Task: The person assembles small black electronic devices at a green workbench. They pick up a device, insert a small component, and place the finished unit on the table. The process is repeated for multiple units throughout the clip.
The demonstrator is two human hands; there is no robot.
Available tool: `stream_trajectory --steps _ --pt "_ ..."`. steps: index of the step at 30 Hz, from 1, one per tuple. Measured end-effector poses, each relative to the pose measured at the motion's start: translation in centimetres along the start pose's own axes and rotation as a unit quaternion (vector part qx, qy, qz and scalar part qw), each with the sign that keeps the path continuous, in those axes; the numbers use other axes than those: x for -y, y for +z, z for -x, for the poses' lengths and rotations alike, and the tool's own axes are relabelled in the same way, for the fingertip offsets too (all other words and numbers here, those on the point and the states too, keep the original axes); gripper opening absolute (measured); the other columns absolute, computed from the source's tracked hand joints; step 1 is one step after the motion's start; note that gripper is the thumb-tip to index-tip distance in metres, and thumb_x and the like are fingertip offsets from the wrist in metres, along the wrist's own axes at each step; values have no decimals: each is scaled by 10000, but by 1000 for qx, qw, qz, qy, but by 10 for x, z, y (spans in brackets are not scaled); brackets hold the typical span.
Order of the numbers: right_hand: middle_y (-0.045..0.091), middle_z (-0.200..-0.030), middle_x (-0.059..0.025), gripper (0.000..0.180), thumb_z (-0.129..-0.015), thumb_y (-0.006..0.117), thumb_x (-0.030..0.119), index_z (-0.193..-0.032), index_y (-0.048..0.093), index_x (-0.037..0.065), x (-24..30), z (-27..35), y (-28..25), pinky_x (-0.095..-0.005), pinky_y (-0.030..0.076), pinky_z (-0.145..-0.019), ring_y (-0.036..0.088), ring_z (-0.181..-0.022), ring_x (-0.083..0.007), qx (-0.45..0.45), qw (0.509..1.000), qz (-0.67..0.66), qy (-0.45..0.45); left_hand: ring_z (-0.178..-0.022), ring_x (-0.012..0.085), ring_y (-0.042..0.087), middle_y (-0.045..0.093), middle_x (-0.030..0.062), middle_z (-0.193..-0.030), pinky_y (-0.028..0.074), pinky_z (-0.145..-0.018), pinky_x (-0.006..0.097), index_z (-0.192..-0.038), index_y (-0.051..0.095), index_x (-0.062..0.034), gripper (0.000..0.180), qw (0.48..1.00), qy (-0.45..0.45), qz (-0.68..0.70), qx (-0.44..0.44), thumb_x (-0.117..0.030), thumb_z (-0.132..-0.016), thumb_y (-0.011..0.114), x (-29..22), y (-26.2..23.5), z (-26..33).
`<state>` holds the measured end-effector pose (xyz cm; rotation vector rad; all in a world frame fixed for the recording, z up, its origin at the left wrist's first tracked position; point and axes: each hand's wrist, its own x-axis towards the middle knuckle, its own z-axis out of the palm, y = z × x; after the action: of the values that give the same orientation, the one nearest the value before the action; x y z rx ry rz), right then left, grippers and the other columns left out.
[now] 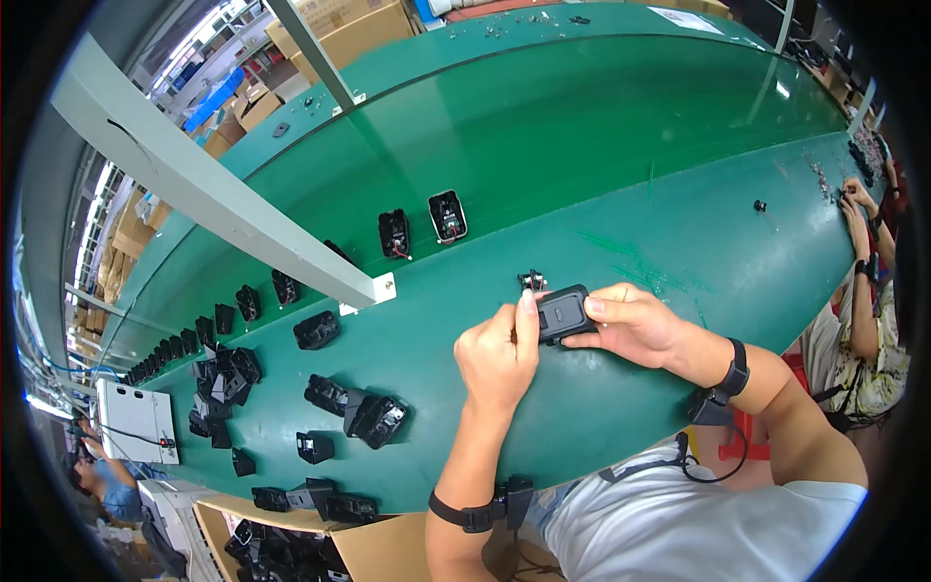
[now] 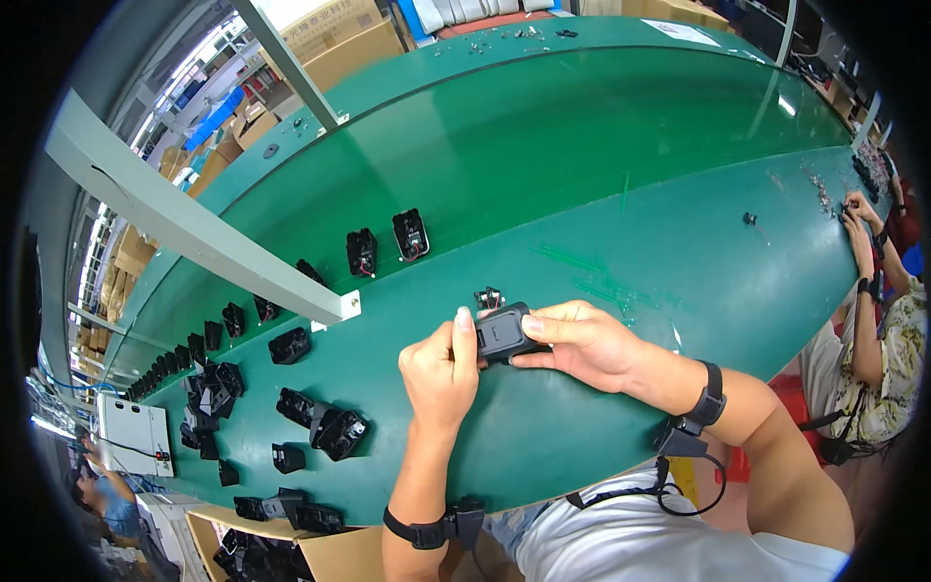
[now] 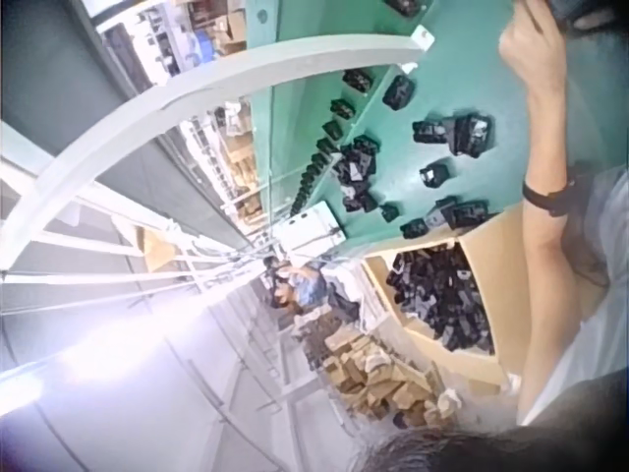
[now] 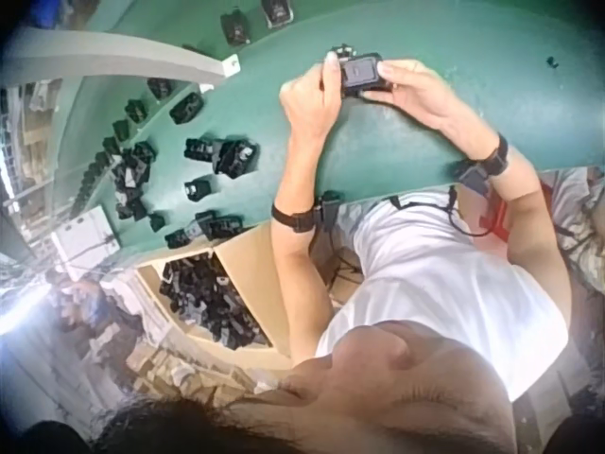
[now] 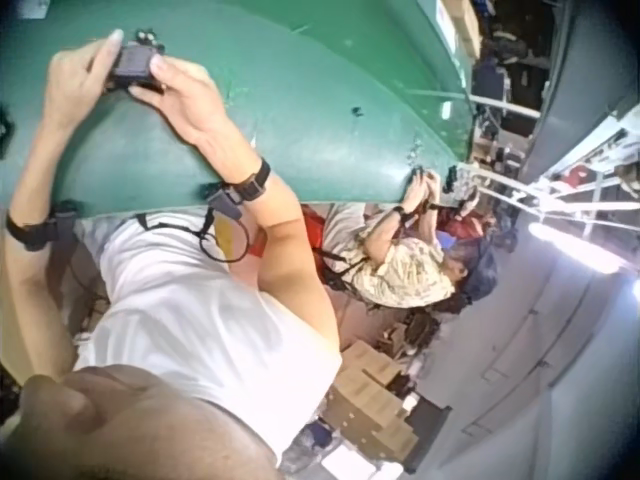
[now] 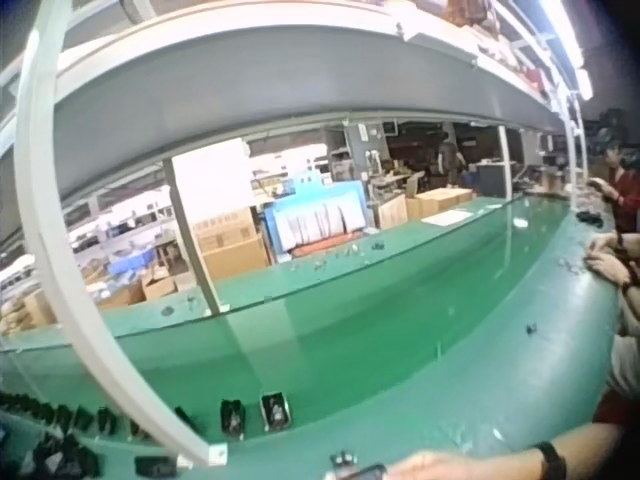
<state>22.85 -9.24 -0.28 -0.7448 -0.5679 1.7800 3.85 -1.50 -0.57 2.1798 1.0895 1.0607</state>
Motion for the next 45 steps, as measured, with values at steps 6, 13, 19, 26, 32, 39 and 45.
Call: stream_trajectory --steps 6,13,19,26,32,39,45 --pt "608 -1283 -125 324 -970 642 236 -1174 672 -15 0 -1 0 -461 422 -1073 547 -1213 -230 49 999 -18 15 -400 287 534 522 128 -483 406 -423 389 -614 593 -38 369 998 19 8 -56 -173 -956 616 -5 -5 1" --pt "617 -1204 -104 244 -968 644 164 -1120 665 -26 -24 -5 -16 -463 444 -1075 559 -1197 -216 112 989 -90 17 -416 251 555 570 173 -536 421 -442 368 -821 730 44 252 997 33 37 -50 -91 -958 566 -2 -4 5" --pt "561 -1313 -44 348 -967 656 236 -1239 653 18 -17 -6 -9 -371 456 -1065 537 -1228 -191 128 991 -29 -6 -627 375 612 638 226 -700 460 -565 459 -873 679 52 299 998 -57 -3 9 -178 -985 524 -28 -12 4" --pt "586 -1337 -87 266 -946 689 240 -1098 721 24 9 -16 24 -348 452 -1025 543 -1209 -177 79 984 143 -75 -683 405 631 668 249 -811 483 -587 452 -1001 653 60 328 992 -34 -114 -38 -231 -1012 502 -38 -34 -2" --pt "609 -1297 -259 264 -834 758 326 -950 788 91 82 -76 8 -394 476 -1009 582 -1233 -339 46 783 564 -258 -797 269 653 680 157 -888 508 -718 379 -1040 645 -1 193 991 -79 -52 -91 -100 -875 648 -22 -74 9" --pt "548 -1396 -161 261 -762 776 322 -874 777 87 93 -136 -14 -442 467 -996 575 -1180 -354 -15 500 839 -215 -1071 367 551 609 172 -1114 419 -954 456 -1059 624 7 269 944 -75 -226 -230 -79 -807 666 -3 -108 107" --pt "572 -1344 -144 378 -705 815 344 -962 747 74 75 -184 -6 -464 450 -1009 548 -1201 -342 47 391 879 -269 -1224 411 462 476 240 -1320 356 -1070 490 -1264 564 -4 528 922 -125 -273 -242 -158 -781 711 25 -106 136"
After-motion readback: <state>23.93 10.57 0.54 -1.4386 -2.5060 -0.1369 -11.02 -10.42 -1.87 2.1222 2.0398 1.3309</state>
